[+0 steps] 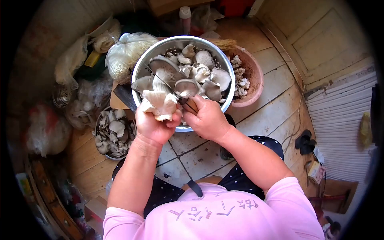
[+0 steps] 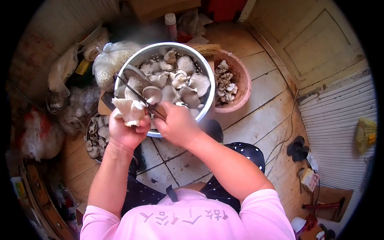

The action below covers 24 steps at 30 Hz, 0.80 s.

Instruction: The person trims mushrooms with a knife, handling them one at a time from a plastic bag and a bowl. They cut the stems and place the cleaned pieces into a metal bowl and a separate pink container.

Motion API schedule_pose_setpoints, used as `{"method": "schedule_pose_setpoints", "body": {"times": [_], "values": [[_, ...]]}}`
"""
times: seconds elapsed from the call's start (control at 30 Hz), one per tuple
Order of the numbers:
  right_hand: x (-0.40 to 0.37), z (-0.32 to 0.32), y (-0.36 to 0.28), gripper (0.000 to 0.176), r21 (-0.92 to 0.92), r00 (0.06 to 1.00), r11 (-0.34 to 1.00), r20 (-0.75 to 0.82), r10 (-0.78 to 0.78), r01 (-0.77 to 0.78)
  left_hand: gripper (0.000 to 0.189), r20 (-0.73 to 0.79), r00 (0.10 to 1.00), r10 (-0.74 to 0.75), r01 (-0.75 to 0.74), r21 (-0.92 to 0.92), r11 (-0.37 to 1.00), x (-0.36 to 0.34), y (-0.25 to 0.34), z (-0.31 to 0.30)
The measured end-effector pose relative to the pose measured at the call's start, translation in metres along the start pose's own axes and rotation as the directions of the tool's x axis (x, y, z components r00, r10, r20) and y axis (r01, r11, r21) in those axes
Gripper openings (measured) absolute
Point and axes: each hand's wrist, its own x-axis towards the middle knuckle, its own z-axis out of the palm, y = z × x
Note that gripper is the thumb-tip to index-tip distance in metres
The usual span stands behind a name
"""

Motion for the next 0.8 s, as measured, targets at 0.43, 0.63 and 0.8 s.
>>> {"method": "schedule_pose_setpoints", "body": {"times": [0.43,0.63,0.8], "values": [[-0.004,-0.007,0.002,0.022,0.063,0.99,0.992,0.094,0.104,-0.111,0.021,-0.276,0.85,0.448,-0.3,0.445,0.843,-0.003,0.028,0.017],[-0.004,-0.01,-0.002,0.022,0.144,0.977,0.975,0.16,0.143,-0.166,0.023,-0.214,0.894,0.394,-0.28,0.42,0.863,-0.003,0.026,0.011],[-0.01,-0.009,-0.012,0.014,0.176,0.987,0.975,0.114,0.114,-0.133,0.026,-0.202,0.917,0.344,-0.28,0.288,0.916,-0.006,0.027,0.013]]}}
